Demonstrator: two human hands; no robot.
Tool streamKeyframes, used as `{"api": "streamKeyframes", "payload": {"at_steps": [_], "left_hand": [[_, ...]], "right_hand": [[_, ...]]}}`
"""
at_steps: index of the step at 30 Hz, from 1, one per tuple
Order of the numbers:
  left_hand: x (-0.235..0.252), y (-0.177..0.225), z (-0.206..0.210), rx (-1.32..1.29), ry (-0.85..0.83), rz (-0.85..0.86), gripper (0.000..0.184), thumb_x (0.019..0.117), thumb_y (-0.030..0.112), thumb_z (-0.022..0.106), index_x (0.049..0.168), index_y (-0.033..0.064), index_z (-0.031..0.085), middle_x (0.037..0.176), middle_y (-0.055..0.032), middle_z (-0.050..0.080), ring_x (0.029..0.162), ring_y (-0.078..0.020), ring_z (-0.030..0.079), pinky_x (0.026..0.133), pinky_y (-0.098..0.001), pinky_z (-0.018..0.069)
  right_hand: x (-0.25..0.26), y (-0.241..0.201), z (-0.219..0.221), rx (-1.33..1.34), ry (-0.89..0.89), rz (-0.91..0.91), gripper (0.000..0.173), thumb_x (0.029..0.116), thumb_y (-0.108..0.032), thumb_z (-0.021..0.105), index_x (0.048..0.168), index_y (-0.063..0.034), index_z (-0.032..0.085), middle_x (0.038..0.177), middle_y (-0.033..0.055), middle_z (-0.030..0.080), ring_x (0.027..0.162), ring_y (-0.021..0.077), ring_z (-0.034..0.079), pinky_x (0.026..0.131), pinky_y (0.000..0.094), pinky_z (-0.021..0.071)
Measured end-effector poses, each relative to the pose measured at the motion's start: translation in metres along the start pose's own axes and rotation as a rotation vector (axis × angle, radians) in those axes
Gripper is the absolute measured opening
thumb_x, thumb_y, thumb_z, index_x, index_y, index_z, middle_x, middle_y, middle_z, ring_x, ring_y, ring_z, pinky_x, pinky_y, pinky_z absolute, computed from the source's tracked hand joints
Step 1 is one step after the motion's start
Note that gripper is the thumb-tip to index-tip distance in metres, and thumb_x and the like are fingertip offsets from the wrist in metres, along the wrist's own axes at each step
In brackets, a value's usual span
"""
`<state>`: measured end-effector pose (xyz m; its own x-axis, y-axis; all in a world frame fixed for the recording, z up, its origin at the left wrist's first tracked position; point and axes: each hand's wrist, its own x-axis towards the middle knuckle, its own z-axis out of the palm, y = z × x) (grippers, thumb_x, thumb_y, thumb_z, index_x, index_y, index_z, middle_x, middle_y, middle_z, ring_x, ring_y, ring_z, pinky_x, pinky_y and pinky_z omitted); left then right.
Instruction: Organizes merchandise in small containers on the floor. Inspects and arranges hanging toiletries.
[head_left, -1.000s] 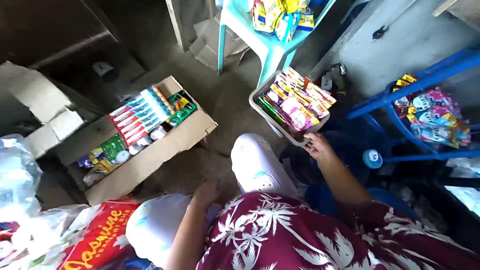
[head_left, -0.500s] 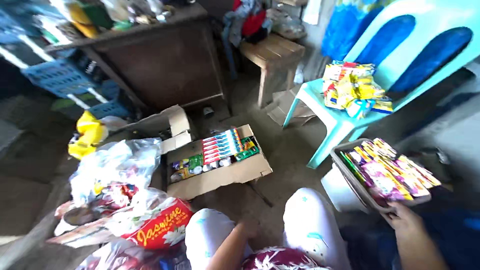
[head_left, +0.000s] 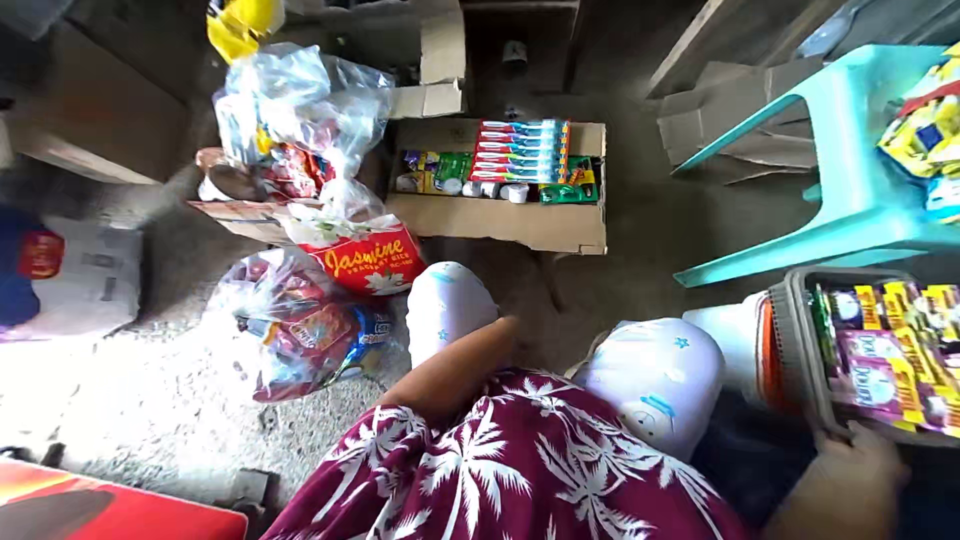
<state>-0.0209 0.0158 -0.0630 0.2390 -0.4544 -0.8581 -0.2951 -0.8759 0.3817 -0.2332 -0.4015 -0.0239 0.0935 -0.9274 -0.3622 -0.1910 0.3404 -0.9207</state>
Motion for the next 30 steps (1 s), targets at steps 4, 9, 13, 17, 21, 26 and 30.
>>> {"api": "streamKeyframes", "payload": {"at_steps": [4, 9, 13, 17, 21, 26, 30], "left_hand": [[0.003, -0.012, 0.009, -0.177, 0.041, -0.009, 0.044, 0.1005, 0.029, 0.061, 0.132, -0.0019, 0.062, 0.134, -0.0274, 0.061, 0.127, -0.0443, 0.056, 0.105, -0.0658, 0.0416], [-0.015, 0.0, -0.003, -0.002, 0.058, 0.118, 0.048, 0.1037, 0.031, 0.058, 0.139, -0.0009, 0.057, 0.135, -0.0281, 0.06, 0.127, -0.0443, 0.057, 0.108, -0.0632, 0.0415], [-0.001, -0.002, -0.009, 0.213, 0.029, 0.068, 0.053, 0.1051, 0.04, 0.054, 0.141, 0.0005, 0.055, 0.137, -0.0271, 0.059, 0.13, -0.0448, 0.055, 0.109, -0.0643, 0.0407], [0.008, -0.003, -0.01, 0.263, 0.014, 0.049, 0.049, 0.1023, 0.031, 0.06, 0.137, -0.0027, 0.058, 0.138, -0.0296, 0.057, 0.131, -0.0459, 0.053, 0.109, -0.0641, 0.0407], [0.013, -0.002, -0.009, 0.253, 0.018, 0.05, 0.05, 0.1015, 0.031, 0.062, 0.138, -0.0028, 0.057, 0.135, -0.0294, 0.059, 0.129, -0.0469, 0.055, 0.108, -0.0657, 0.0411], [0.018, -0.007, -0.009, 0.183, -0.02, -0.03, 0.057, 0.103, 0.034, 0.059, 0.149, 0.0027, 0.048, 0.142, -0.0242, 0.057, 0.131, -0.0419, 0.055, 0.11, -0.0627, 0.0411], [0.022, -0.011, -0.007, 0.179, -0.032, -0.041, 0.056, 0.1037, 0.035, 0.058, 0.149, 0.0025, 0.048, 0.141, -0.0235, 0.058, 0.13, -0.04, 0.057, 0.111, -0.0602, 0.0421]], "right_hand": [[-0.009, -0.002, 0.006, 0.054, -0.035, 0.047, 0.044, 0.101, -0.002, 0.048, 0.144, -0.0019, 0.041, 0.136, 0.0154, 0.054, 0.115, 0.0218, 0.06, 0.093, 0.0411, 0.0554], [-0.005, -0.013, 0.028, 0.13, 0.054, 0.008, 0.04, 0.1004, -0.009, 0.054, 0.14, -0.0058, 0.046, 0.122, 0.0102, 0.06, 0.104, 0.0174, 0.061, 0.086, 0.0381, 0.0552], [0.039, -0.023, 0.026, -0.125, 0.386, -0.328, 0.067, 0.0962, -0.013, 0.065, 0.154, 0.0025, 0.036, 0.15, 0.0233, 0.048, 0.138, 0.0295, 0.049, 0.114, 0.0411, 0.0453], [0.068, -0.07, 0.027, -0.421, 0.271, -0.468, 0.055, 0.0949, -0.015, 0.061, 0.146, 0.0015, 0.05, 0.149, 0.026, 0.048, 0.141, 0.0347, 0.045, 0.117, 0.0439, 0.0391], [0.113, -0.116, 0.041, -0.735, 0.082, -0.459, 0.052, 0.0976, -0.023, 0.061, 0.145, -0.0029, 0.055, 0.146, 0.0252, 0.053, 0.139, 0.0405, 0.047, 0.114, 0.0567, 0.0386], [0.159, -0.132, 0.067, -1.026, -0.132, -0.402, 0.082, 0.0925, -0.049, 0.07, 0.156, -0.0074, 0.04, 0.147, 0.0212, 0.055, 0.139, 0.0411, 0.049, 0.114, 0.0646, 0.0367], [0.195, -0.12, 0.078, -1.122, -0.318, -0.38, 0.08, 0.0892, -0.029, 0.079, 0.156, -0.0066, 0.04, 0.143, 0.0283, 0.055, 0.135, 0.0463, 0.051, 0.111, 0.0674, 0.038]]}}
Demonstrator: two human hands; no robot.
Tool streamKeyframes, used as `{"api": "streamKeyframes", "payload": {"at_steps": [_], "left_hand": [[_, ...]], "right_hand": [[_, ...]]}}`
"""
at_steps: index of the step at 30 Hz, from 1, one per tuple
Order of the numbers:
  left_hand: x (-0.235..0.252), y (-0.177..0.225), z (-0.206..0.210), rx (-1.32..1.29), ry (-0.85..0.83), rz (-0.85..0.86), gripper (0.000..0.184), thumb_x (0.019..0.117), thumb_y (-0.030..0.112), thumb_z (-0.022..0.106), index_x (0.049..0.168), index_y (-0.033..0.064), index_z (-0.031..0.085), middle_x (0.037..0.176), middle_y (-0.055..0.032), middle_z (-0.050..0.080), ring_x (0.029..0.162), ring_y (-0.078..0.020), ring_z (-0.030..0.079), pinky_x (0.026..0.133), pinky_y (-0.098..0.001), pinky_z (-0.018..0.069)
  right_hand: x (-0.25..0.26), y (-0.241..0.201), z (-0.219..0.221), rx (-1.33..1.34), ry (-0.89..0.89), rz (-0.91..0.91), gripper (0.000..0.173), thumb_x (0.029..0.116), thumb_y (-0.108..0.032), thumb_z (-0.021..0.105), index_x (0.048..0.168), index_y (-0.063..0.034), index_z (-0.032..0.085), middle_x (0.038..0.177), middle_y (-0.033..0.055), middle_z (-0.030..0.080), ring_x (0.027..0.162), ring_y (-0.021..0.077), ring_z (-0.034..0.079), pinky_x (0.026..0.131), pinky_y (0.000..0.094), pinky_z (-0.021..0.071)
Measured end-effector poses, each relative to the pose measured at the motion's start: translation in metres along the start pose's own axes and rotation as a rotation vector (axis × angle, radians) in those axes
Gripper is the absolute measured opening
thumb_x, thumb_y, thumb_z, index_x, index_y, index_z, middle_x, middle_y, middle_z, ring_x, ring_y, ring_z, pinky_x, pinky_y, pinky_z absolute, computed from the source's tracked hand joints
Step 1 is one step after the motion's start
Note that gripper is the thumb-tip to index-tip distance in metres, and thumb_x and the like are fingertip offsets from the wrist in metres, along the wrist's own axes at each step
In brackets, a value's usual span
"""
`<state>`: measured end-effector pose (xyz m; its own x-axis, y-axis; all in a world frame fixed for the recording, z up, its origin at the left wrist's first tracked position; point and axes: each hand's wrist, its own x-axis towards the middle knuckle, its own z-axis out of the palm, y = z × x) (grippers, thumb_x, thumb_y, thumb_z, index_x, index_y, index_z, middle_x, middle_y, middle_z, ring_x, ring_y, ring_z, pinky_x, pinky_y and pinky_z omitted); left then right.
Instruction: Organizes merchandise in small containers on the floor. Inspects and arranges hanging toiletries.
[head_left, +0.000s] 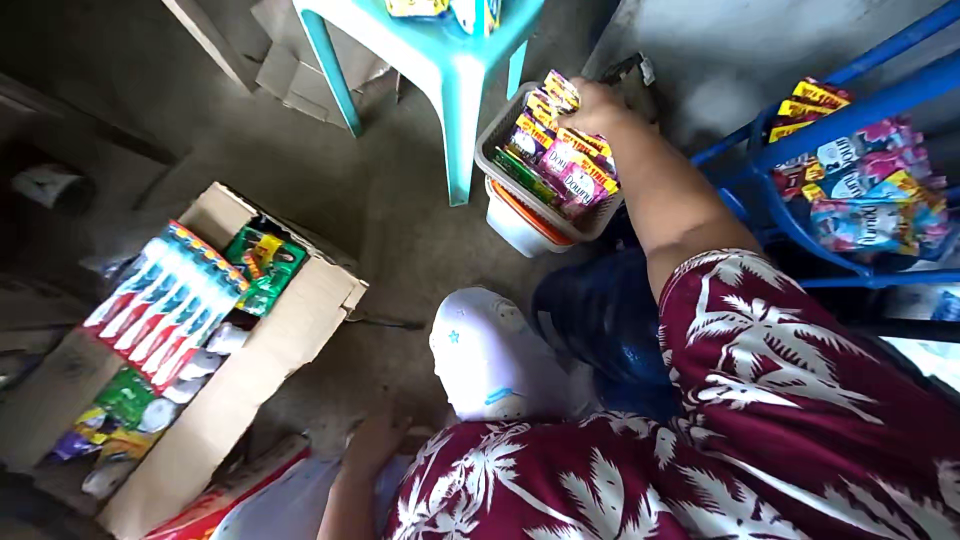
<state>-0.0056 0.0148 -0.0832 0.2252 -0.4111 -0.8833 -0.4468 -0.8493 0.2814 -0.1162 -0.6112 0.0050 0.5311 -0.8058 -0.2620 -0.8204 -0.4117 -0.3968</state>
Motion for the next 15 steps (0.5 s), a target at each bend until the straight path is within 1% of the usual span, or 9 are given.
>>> {"api": "streamKeyframes", "payload": {"at_steps": [2, 5, 7, 9, 10, 11, 13, 15], "left_hand": [[0.002, -0.001, 0.001, -0.005, -0.002, -0.001, 0.056, 0.1036, 0.033, 0.059, 0.148, 0.0011, 0.048, 0.141, -0.0235, 0.058, 0.13, -0.0394, 0.057, 0.111, -0.0592, 0.0424], [0.004, -0.002, 0.001, -0.003, -0.019, -0.005, 0.056, 0.1039, 0.035, 0.058, 0.148, 0.0025, 0.049, 0.141, -0.0218, 0.059, 0.13, -0.0385, 0.057, 0.111, -0.0592, 0.0426], [0.005, -0.003, 0.0, -0.009, -0.022, 0.002, 0.056, 0.1041, 0.035, 0.057, 0.149, 0.0027, 0.048, 0.143, -0.0222, 0.057, 0.131, -0.0385, 0.057, 0.112, -0.0584, 0.0419], [0.005, -0.003, -0.001, -0.01, -0.022, -0.003, 0.057, 0.104, 0.036, 0.058, 0.15, 0.0036, 0.047, 0.144, -0.022, 0.057, 0.132, -0.0384, 0.056, 0.112, -0.058, 0.0417], [0.005, -0.002, -0.002, -0.007, -0.028, -0.006, 0.058, 0.1039, 0.036, 0.058, 0.15, 0.0037, 0.047, 0.144, -0.022, 0.056, 0.132, -0.0386, 0.056, 0.113, -0.0584, 0.0411], [0.005, -0.002, -0.002, -0.001, -0.032, -0.006, 0.058, 0.104, 0.037, 0.058, 0.151, 0.0037, 0.047, 0.144, -0.0219, 0.056, 0.132, -0.0386, 0.056, 0.113, -0.0588, 0.0408], [0.006, -0.002, -0.002, 0.009, -0.037, 0.002, 0.058, 0.1042, 0.037, 0.057, 0.15, 0.0037, 0.047, 0.144, -0.0218, 0.056, 0.132, -0.0387, 0.056, 0.113, -0.0589, 0.0407], [0.006, -0.002, -0.002, 0.003, -0.033, 0.01, 0.058, 0.1044, 0.037, 0.057, 0.15, 0.0035, 0.047, 0.144, -0.0218, 0.057, 0.132, -0.0388, 0.056, 0.112, -0.0586, 0.0412]], "right_hand": [[0.005, 0.001, 0.001, 0.035, -0.013, -0.028, 0.078, 0.0853, -0.02, 0.083, 0.153, -0.0077, 0.045, 0.142, 0.026, 0.057, 0.134, 0.0434, 0.053, 0.112, 0.0653, 0.0395], [0.002, -0.005, -0.005, 0.04, -0.001, -0.054, 0.065, 0.0869, -0.015, 0.08, 0.145, -0.0055, 0.053, 0.137, 0.0249, 0.06, 0.13, 0.0418, 0.056, 0.111, 0.0629, 0.0414], [-0.002, -0.006, -0.005, -0.014, -0.015, -0.097, 0.056, 0.0889, -0.018, 0.078, 0.138, -0.0033, 0.055, 0.129, 0.0263, 0.063, 0.124, 0.044, 0.059, 0.105, 0.0655, 0.0433], [-0.006, -0.013, -0.005, -0.12, -0.038, -0.15, 0.05, 0.0917, -0.027, 0.074, 0.135, -0.007, 0.058, 0.124, 0.0254, 0.066, 0.119, 0.0453, 0.062, 0.1, 0.0693, 0.0452], [-0.011, -0.019, -0.007, -0.181, -0.058, -0.162, 0.048, 0.0934, -0.031, 0.071, 0.134, -0.0085, 0.058, 0.122, 0.0257, 0.066, 0.118, 0.0469, 0.062, 0.097, 0.0712, 0.0448], [-0.014, -0.025, -0.008, -0.217, -0.087, -0.173, 0.046, 0.0956, -0.033, 0.068, 0.133, -0.0082, 0.057, 0.121, 0.0266, 0.066, 0.116, 0.0483, 0.062, 0.095, 0.0724, 0.0443], [-0.016, -0.032, -0.007, -0.215, -0.154, -0.207, 0.04, 0.1004, -0.032, 0.062, 0.129, -0.0052, 0.056, 0.114, 0.0256, 0.067, 0.111, 0.0467, 0.063, 0.092, 0.0701, 0.0456], [-0.015, -0.037, -0.005, -0.213, -0.196, -0.211, 0.035, 0.103, -0.032, 0.055, 0.127, -0.0063, 0.057, 0.112, 0.0234, 0.067, 0.111, 0.0442, 0.064, 0.092, 0.0684, 0.0464]]}}
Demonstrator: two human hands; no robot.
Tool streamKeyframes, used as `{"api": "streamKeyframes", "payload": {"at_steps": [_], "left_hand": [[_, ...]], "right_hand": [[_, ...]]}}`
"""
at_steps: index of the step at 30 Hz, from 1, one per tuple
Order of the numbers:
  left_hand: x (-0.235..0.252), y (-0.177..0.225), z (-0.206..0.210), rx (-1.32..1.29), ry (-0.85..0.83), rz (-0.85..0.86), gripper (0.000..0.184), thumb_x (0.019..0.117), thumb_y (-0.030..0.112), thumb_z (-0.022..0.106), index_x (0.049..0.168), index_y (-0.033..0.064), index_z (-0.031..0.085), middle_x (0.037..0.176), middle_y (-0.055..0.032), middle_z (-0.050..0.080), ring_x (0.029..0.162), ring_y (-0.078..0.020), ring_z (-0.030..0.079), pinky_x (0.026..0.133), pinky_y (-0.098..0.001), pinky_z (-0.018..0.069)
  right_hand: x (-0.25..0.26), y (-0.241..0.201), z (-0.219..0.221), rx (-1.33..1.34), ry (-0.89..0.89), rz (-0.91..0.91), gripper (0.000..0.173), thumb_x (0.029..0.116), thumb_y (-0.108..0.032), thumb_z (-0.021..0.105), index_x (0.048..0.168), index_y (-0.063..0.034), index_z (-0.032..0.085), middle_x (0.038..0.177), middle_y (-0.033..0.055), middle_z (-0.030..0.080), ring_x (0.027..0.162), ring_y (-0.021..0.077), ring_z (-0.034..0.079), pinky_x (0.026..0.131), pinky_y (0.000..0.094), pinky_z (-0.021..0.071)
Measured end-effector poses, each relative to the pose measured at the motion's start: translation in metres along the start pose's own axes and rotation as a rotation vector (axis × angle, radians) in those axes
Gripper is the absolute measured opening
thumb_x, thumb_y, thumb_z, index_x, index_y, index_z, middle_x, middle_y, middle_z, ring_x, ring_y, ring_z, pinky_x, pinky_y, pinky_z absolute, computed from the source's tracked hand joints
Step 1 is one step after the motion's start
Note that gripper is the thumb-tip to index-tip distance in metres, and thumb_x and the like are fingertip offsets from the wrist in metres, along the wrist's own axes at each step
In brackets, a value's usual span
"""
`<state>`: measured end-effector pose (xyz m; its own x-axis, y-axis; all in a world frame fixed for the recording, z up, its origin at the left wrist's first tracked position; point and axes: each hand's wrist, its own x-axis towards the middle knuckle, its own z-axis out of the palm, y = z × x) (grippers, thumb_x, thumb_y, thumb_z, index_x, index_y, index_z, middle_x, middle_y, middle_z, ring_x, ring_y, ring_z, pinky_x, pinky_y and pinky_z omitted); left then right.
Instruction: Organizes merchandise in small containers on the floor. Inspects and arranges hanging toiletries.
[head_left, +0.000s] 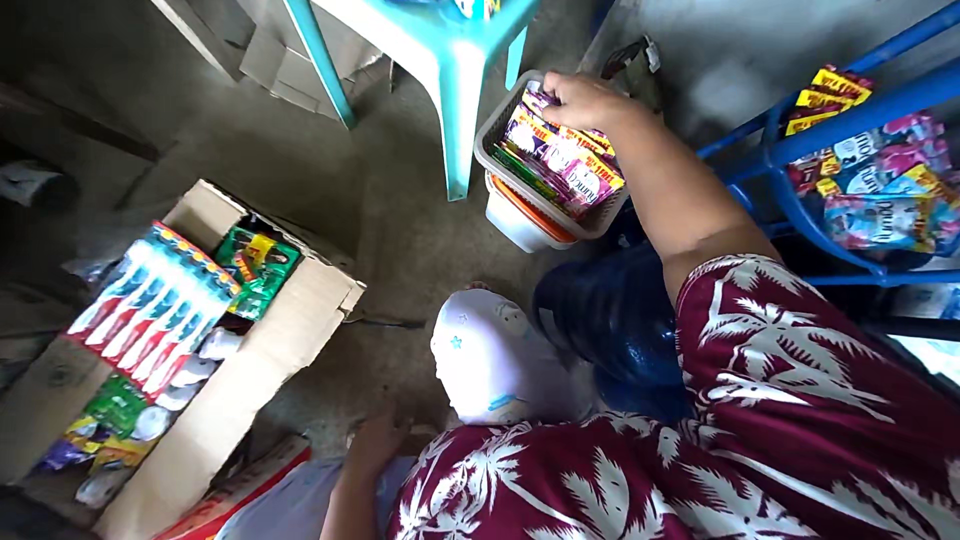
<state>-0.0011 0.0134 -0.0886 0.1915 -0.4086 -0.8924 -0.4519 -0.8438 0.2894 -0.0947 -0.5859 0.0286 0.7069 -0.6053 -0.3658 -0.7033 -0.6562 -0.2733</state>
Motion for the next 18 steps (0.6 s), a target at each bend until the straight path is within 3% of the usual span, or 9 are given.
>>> {"api": "streamKeyframes", "payload": {"at_steps": [7, 10, 15, 18], "left_hand": [[0.001, 0.003, -0.002, 0.014, -0.004, -0.013, 0.056, 0.1042, 0.034, 0.057, 0.15, 0.0047, 0.047, 0.144, -0.0209, 0.056, 0.132, -0.0379, 0.056, 0.112, -0.0587, 0.0413], [0.0, 0.003, -0.002, 0.007, -0.002, -0.008, 0.056, 0.1044, 0.034, 0.058, 0.15, 0.0039, 0.047, 0.143, -0.0218, 0.057, 0.132, -0.0385, 0.056, 0.112, -0.0583, 0.0409], [0.0, 0.005, -0.003, -0.004, -0.013, -0.009, 0.055, 0.1044, 0.032, 0.057, 0.15, 0.0034, 0.046, 0.141, -0.0239, 0.058, 0.127, -0.0413, 0.059, 0.109, -0.0609, 0.0433], [0.002, 0.006, -0.003, 0.0, -0.022, -0.008, 0.055, 0.1047, 0.032, 0.056, 0.151, 0.0038, 0.045, 0.143, -0.0228, 0.057, 0.127, -0.0401, 0.059, 0.109, -0.0602, 0.0432]], "right_hand": [[-0.025, -0.041, 0.011, -0.191, 0.057, -0.124, 0.03, 0.1025, -0.023, 0.052, 0.127, -0.0046, 0.054, 0.105, 0.0265, 0.067, 0.103, 0.0494, 0.066, 0.084, 0.0682, 0.0492], [-0.037, -0.041, 0.028, -0.182, 0.106, -0.216, 0.032, 0.1049, -0.022, 0.048, 0.131, -0.006, 0.057, 0.103, 0.023, 0.07, 0.101, 0.0457, 0.068, 0.088, 0.0652, 0.0508], [-0.051, -0.033, 0.043, -0.135, 0.101, -0.165, 0.043, 0.1115, -0.032, 0.035, 0.135, -0.0051, 0.059, 0.121, 0.0219, 0.068, 0.114, 0.0426, 0.066, 0.097, 0.0635, 0.0492], [-0.057, -0.036, 0.049, -0.026, 0.078, -0.122, 0.049, 0.1125, -0.035, 0.033, 0.146, -0.006, 0.053, 0.136, 0.0195, 0.063, 0.126, 0.0384, 0.061, 0.104, 0.0609, 0.047]]}}
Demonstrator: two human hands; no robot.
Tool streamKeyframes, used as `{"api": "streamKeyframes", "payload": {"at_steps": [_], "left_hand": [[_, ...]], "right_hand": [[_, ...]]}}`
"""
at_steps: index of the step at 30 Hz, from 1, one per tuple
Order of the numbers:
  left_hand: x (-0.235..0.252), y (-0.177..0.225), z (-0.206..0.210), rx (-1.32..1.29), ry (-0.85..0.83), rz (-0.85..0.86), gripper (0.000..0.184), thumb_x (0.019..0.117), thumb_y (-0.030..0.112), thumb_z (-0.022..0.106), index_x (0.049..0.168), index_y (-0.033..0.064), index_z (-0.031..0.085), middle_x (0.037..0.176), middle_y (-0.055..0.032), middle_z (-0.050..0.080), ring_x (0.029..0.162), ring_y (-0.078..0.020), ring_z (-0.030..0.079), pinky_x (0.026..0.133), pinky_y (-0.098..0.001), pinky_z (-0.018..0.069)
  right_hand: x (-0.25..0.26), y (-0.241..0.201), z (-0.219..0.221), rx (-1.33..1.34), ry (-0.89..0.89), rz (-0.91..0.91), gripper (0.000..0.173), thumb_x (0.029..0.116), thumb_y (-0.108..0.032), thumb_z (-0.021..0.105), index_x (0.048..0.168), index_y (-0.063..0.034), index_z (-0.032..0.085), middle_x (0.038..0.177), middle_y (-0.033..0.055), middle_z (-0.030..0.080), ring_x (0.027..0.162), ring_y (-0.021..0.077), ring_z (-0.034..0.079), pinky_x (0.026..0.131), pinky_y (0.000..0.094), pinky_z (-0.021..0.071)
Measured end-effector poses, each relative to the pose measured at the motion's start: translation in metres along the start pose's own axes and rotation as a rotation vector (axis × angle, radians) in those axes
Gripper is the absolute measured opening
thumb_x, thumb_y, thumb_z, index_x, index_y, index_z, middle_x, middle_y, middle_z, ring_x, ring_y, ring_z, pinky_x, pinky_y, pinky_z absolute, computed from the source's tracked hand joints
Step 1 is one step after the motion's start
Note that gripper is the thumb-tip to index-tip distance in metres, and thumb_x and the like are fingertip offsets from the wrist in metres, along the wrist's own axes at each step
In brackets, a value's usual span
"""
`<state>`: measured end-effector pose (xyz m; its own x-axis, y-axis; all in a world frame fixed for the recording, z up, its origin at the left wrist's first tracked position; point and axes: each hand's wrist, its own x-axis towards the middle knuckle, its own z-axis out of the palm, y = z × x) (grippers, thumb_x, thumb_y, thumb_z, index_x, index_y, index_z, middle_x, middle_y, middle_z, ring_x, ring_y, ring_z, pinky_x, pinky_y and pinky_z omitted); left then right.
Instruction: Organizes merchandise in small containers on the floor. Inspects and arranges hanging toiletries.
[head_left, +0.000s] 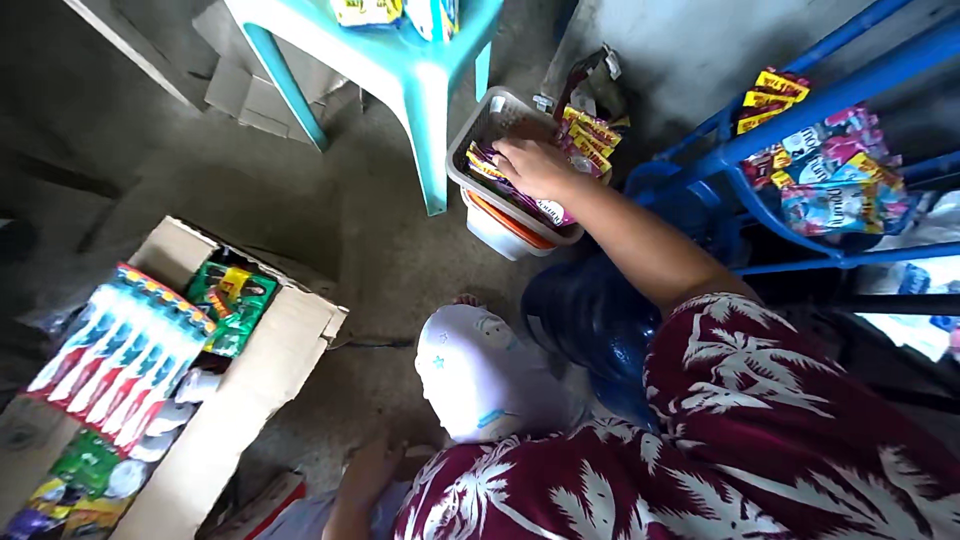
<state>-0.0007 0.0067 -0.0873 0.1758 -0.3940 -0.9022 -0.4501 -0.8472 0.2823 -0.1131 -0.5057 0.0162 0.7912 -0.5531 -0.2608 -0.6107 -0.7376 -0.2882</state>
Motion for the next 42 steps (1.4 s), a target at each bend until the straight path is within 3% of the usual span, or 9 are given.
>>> {"api": "streamKeyframes", "payload": {"at_steps": [5, 10, 18, 24, 27, 29, 33, 39, 42], "left_hand": [[0.0, -0.002, 0.003, 0.016, 0.01, 0.022, 0.054, 0.1044, 0.03, 0.058, 0.149, 0.0015, 0.047, 0.141, -0.0245, 0.057, 0.127, -0.0415, 0.059, 0.109, -0.06, 0.0433], [-0.002, -0.001, 0.002, 0.026, 0.033, 0.005, 0.054, 0.1042, 0.033, 0.057, 0.149, 0.0031, 0.048, 0.141, -0.023, 0.058, 0.126, -0.0414, 0.06, 0.108, -0.0612, 0.0434], [-0.003, -0.004, 0.003, 0.013, 0.025, 0.018, 0.053, 0.1042, 0.032, 0.058, 0.149, 0.0047, 0.049, 0.143, -0.0214, 0.058, 0.127, -0.0393, 0.059, 0.109, -0.0593, 0.0432], [-0.005, -0.001, 0.003, 0.04, 0.03, 0.022, 0.056, 0.1048, 0.036, 0.056, 0.151, 0.0052, 0.047, 0.145, -0.0211, 0.056, 0.13, -0.0394, 0.057, 0.11, -0.0602, 0.0413], [-0.015, 0.01, 0.001, 0.034, 0.053, 0.036, 0.053, 0.1041, 0.035, 0.057, 0.147, 0.0039, 0.051, 0.14, -0.0241, 0.058, 0.131, -0.0412, 0.056, 0.11, -0.0619, 0.0413], [-0.026, 0.016, 0.0, 0.017, 0.064, 0.03, 0.049, 0.1039, 0.032, 0.057, 0.142, 0.0016, 0.054, 0.137, -0.0262, 0.059, 0.13, -0.0433, 0.055, 0.108, -0.0641, 0.0409], [-0.03, 0.013, 0.005, -0.021, 0.102, 0.064, 0.051, 0.1034, 0.032, 0.057, 0.144, 0.0014, 0.053, 0.142, -0.0268, 0.055, 0.135, -0.0457, 0.05, 0.109, -0.067, 0.038], [-0.046, 0.014, 0.012, -0.157, 0.188, 0.138, 0.047, 0.103, 0.029, 0.059, 0.14, -0.0007, 0.057, 0.138, -0.0277, 0.058, 0.131, -0.0463, 0.053, 0.106, -0.0672, 0.0399], [-0.053, 0.011, 0.019, -0.193, 0.244, 0.197, 0.045, 0.1006, 0.026, 0.061, 0.136, -0.0002, 0.06, 0.137, -0.0268, 0.059, 0.131, -0.0462, 0.053, 0.106, -0.0678, 0.0392]], "right_hand": [[0.022, 0.015, -0.029, 0.171, 0.079, 0.01, 0.051, 0.1128, -0.037, 0.032, 0.138, -0.0012, 0.058, 0.129, 0.0233, 0.065, 0.125, 0.0378, 0.062, 0.109, 0.0584, 0.0437], [0.029, 0.06, -0.064, 0.079, 0.141, 0.113, 0.048, 0.1118, -0.035, 0.036, 0.129, -0.0007, 0.064, 0.125, 0.0244, 0.067, 0.122, 0.0404, 0.063, 0.106, 0.0622, 0.0442], [-0.01, 0.12, -0.049, 0.087, 0.079, 0.31, 0.055, 0.1109, -0.04, 0.039, 0.144, 0.0008, 0.053, 0.146, 0.0266, 0.053, 0.14, 0.0428, 0.048, 0.116, 0.0629, 0.0342], [-0.015, 0.112, -0.041, 0.064, 0.007, 0.296, 0.055, 0.1116, -0.039, 0.037, 0.148, 0.0004, 0.048, 0.141, 0.0293, 0.056, 0.135, 0.0457, 0.052, 0.112, 0.0659, 0.0368], [-0.022, 0.113, -0.042, 0.011, 0.061, 0.281, 0.064, 0.1081, -0.049, 0.043, 0.156, -0.0068, 0.04, 0.152, 0.028, 0.047, 0.142, 0.0487, 0.043, 0.113, 0.0729, 0.0315], [-0.027, 0.082, -0.049, 0.001, 0.138, 0.197, 0.07, 0.1052, -0.046, 0.053, 0.16, -0.0072, 0.032, 0.156, 0.0304, 0.041, 0.142, 0.0536, 0.04, 0.111, 0.0763, 0.0309], [-0.051, -0.029, -0.068, -0.042, 0.218, -0.131, 0.073, 0.104, -0.029, 0.056, 0.163, -0.0064, 0.021, 0.156, 0.0359, 0.035, 0.138, 0.0597, 0.04, 0.106, 0.0772, 0.0349], [-0.061, -0.141, -0.034, -0.07, -0.089, -0.62, 0.052, 0.0996, -0.018, 0.066, 0.146, 0.0011, 0.052, 0.155, 0.0272, 0.044, 0.139, 0.049, 0.046, 0.111, 0.0696, 0.0368], [-0.06, -0.194, -0.003, -0.1, -0.33, -0.74, 0.045, 0.1005, -0.018, 0.065, 0.142, -0.0021, 0.058, 0.15, 0.022, 0.052, 0.137, 0.0411, 0.052, 0.112, 0.0637, 0.0404]]}}
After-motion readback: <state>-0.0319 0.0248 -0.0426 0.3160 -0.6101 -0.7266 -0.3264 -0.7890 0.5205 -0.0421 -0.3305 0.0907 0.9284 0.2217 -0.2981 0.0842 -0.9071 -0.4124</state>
